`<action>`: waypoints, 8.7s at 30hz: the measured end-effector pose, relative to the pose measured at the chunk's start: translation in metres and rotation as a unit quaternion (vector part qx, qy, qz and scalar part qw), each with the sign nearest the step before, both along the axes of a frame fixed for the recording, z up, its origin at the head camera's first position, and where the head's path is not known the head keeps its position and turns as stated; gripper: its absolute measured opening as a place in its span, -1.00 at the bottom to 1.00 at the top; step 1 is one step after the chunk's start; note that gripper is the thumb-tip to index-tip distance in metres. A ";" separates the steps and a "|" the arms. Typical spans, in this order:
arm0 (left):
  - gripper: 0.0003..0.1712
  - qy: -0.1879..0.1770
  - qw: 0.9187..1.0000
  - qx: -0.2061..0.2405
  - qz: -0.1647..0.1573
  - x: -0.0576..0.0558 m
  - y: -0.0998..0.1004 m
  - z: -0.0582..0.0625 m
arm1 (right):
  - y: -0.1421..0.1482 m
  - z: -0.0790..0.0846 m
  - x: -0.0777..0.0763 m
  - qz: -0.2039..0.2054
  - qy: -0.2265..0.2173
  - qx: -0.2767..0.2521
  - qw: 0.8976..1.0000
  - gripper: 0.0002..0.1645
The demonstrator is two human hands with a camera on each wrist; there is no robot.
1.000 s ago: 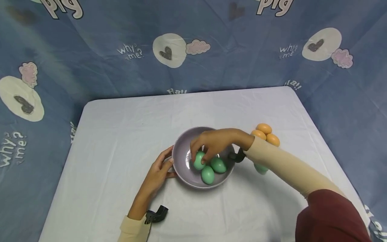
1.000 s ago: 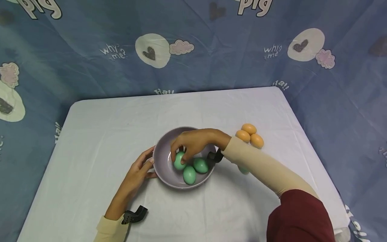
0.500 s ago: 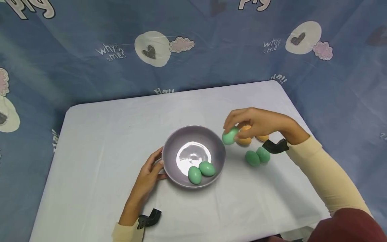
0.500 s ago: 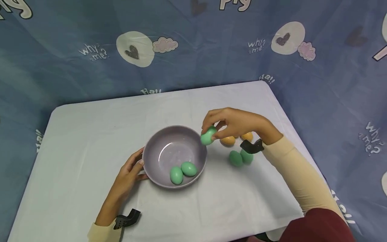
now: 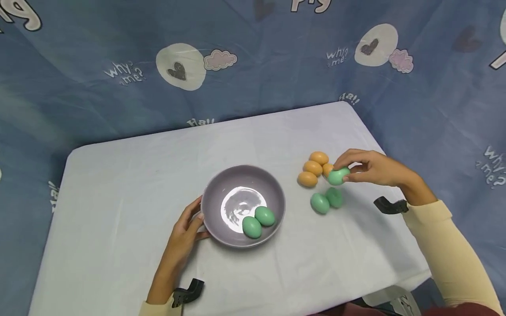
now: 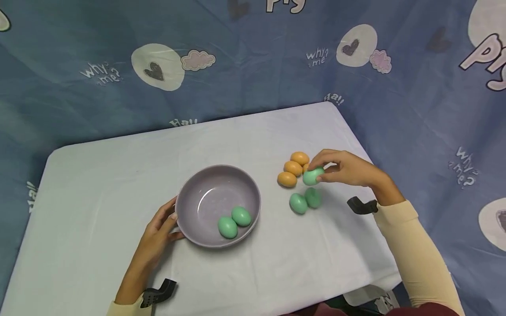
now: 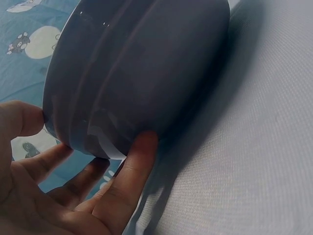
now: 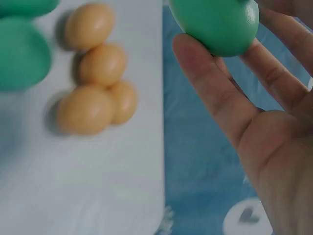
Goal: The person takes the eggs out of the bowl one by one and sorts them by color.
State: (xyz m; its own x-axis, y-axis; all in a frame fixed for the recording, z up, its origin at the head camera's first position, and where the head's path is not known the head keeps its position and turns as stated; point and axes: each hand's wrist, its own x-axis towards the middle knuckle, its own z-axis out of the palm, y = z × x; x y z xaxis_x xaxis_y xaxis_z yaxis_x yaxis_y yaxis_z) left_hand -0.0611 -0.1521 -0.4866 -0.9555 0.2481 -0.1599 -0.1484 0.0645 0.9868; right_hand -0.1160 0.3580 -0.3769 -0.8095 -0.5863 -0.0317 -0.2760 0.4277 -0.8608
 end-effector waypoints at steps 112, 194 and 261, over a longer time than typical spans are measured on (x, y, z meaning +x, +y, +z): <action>-0.41 -0.002 1.000 0.005 -0.002 0.000 -0.006 -0.005 | -0.137 0.014 -0.039 0.063 0.046 -0.014 0.997 -0.73; -0.41 -0.009 1.000 0.024 -0.005 0.003 -0.007 0.005 | -0.274 -0.037 -0.050 0.456 -0.053 0.257 0.850 -0.67; -0.42 -0.010 1.000 0.010 -0.002 0.002 -0.006 0.002 | -0.195 0.016 -0.057 0.327 -0.041 0.074 0.941 -0.68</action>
State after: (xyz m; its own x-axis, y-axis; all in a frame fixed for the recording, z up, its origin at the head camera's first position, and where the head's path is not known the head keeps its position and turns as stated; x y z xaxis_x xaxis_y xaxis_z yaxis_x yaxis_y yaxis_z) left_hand -0.0591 -0.1577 -0.4843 -0.9510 0.2551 -0.1747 -0.1686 0.0460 0.9846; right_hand -0.1728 0.1632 -0.3605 -0.2676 -0.9429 -0.1982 -0.4571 0.3053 -0.8354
